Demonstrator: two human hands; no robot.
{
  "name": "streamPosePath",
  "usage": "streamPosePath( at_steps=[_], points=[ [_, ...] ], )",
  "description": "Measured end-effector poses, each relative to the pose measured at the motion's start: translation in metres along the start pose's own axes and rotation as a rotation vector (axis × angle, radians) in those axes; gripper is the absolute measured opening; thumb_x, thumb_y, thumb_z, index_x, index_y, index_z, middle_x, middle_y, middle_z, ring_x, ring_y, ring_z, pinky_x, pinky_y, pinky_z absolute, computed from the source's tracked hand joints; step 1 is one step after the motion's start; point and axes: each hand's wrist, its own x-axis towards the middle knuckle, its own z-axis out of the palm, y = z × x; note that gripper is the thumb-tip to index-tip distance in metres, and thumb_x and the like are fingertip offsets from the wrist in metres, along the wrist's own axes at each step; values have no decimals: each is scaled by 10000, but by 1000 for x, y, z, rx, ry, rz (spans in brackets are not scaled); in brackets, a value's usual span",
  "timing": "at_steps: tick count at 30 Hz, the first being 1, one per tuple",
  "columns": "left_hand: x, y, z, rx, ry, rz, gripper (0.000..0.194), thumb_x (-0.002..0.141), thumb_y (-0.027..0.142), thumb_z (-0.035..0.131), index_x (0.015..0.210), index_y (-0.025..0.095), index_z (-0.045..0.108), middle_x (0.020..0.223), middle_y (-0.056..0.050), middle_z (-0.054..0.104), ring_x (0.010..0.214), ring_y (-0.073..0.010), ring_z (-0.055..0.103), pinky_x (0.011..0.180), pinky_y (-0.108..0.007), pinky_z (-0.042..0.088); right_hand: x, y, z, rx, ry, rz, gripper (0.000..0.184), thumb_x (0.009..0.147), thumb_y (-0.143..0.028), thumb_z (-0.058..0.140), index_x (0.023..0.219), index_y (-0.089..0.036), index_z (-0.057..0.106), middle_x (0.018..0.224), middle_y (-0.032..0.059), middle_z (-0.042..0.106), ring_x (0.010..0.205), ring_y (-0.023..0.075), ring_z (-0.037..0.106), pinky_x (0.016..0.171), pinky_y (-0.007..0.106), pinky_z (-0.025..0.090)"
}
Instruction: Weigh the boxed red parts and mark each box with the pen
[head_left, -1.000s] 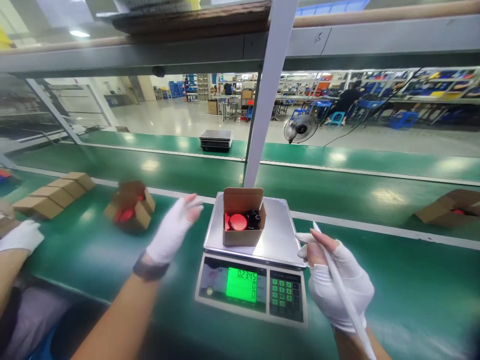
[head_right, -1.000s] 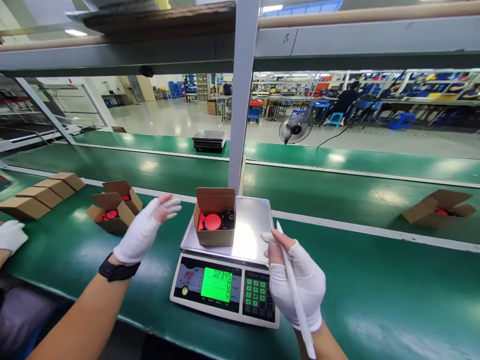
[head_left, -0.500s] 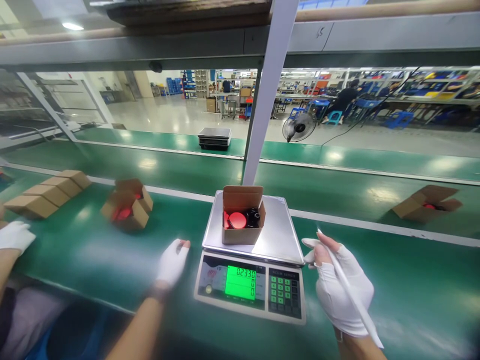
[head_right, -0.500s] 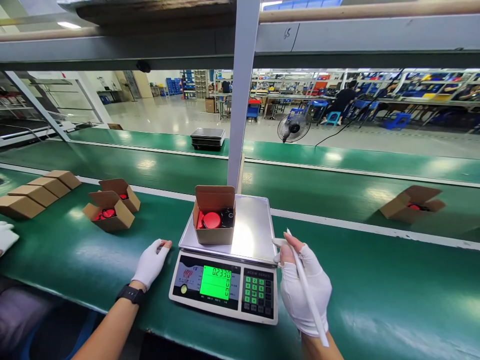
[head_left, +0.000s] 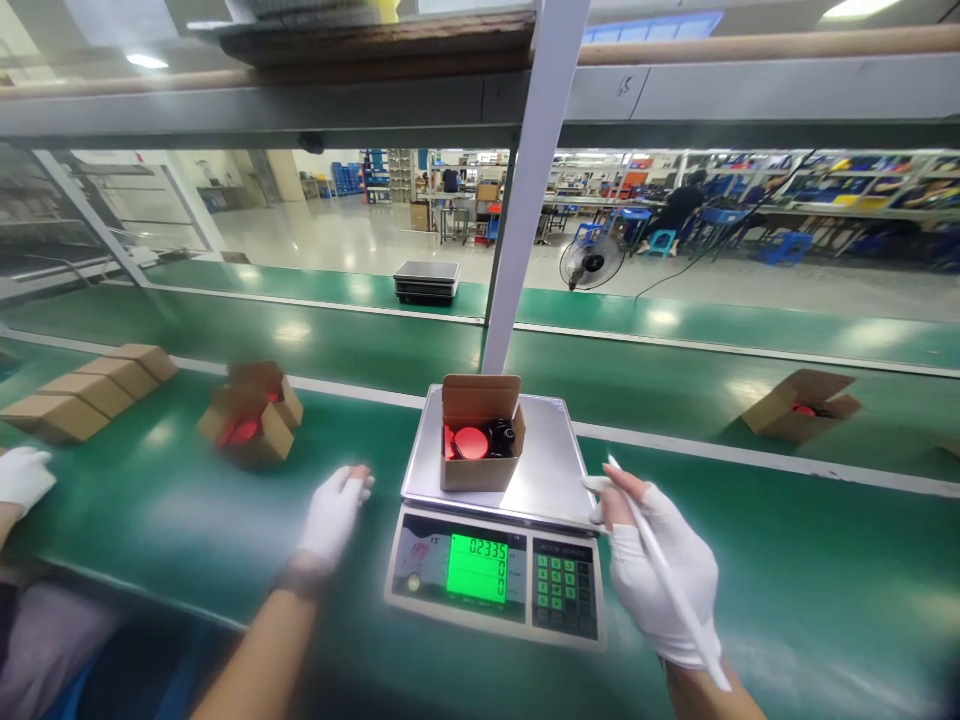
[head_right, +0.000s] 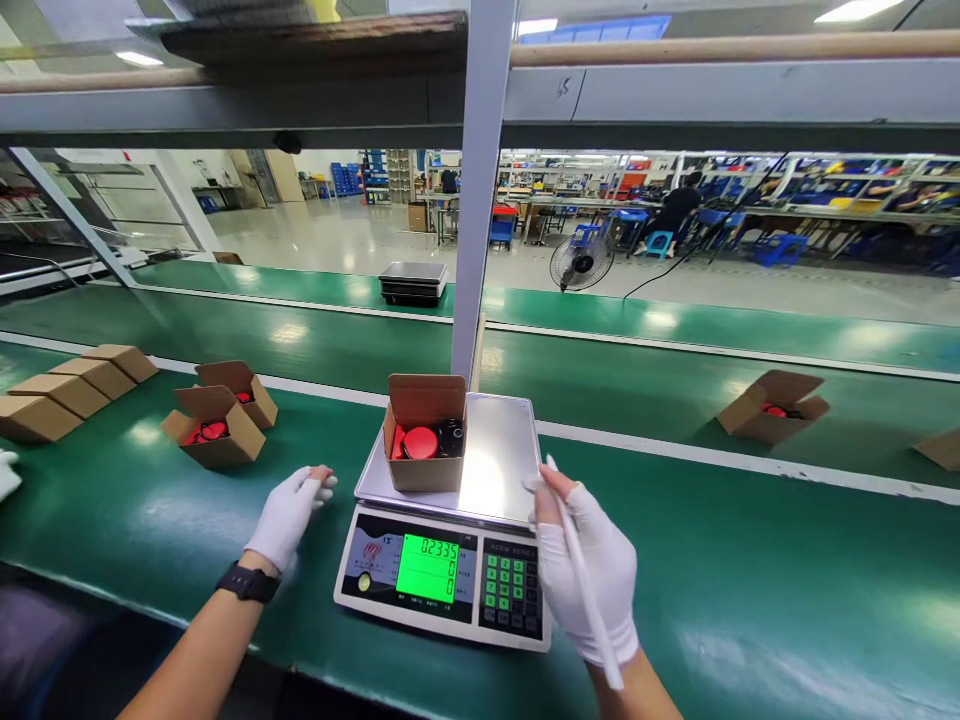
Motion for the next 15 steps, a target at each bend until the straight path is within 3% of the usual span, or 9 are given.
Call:
streamPosePath(
  at_steps=[4, 7, 9, 11, 13, 15],
  points=[
    [-15, 81, 11, 24, -28, 334, 390, 798, 570, 477, 802, 187, 553, 768, -7, 628, 721, -160, 571, 671, -249, 415, 9, -29, 24, 34, -223, -386, 315, 841, -168, 563, 1148, -214, 614, 1006, 65, 664, 845, 191, 643, 769, 315, 536],
    [-24, 127, 26, 208, -72, 507, 353, 774, 547, 531, 703, 201, 517, 614, 25, 555, 591, -136, 505, 567, -231, 349, 18, -37, 44, -15, -385, -547, 396, 868, -143, 498, 1256, -209, 541, 1079, 83, 640, 916, 198, 626, 812, 337, 525],
    [-25, 137, 35, 208, -82, 505, 383, 824, 531, 454, 634, 199, 484, 564, 19, 526, 542, -131, 481, 535, -234, 329, 23, -36, 53, -44, -439, -584, 397, 885, -142, 464, 1271, -205, 529, 1080, 83, 639, 939, 200, 619, 835, 349, 516],
    [-22, 134, 41, 32, -170, 427, 406, 869, 507, 357, 633, 197, 470, 559, 6, 528, 511, -128, 487, 513, -236, 351, 27, -33, 55, -52, -410, -565, 373, 894, -154, 460, 1255, -202, 541, 1072, 77, 642, 942, 197, 617, 843, 341, 512],
    [-18, 126, 46, -193, -289, 332, 389, 875, 497, 331, 685, 192, 478, 566, 2, 535, 485, -125, 495, 488, -235, 381, 32, -36, 53, -28, -364, -485, 320, 898, -198, 487, 1205, -207, 578, 1043, 65, 652, 908, 188, 627, 817, 314, 519],
    [-17, 119, 48, -304, -331, 287, 372, 869, 497, 335, 720, 187, 476, 563, 0, 536, 479, -128, 502, 474, -237, 401, 37, -48, 50, 21, -409, -375, 246, 896, -273, 513, 1103, -219, 634, 978, 49, 667, 860, 182, 634, 763, 287, 528]
  ],
)
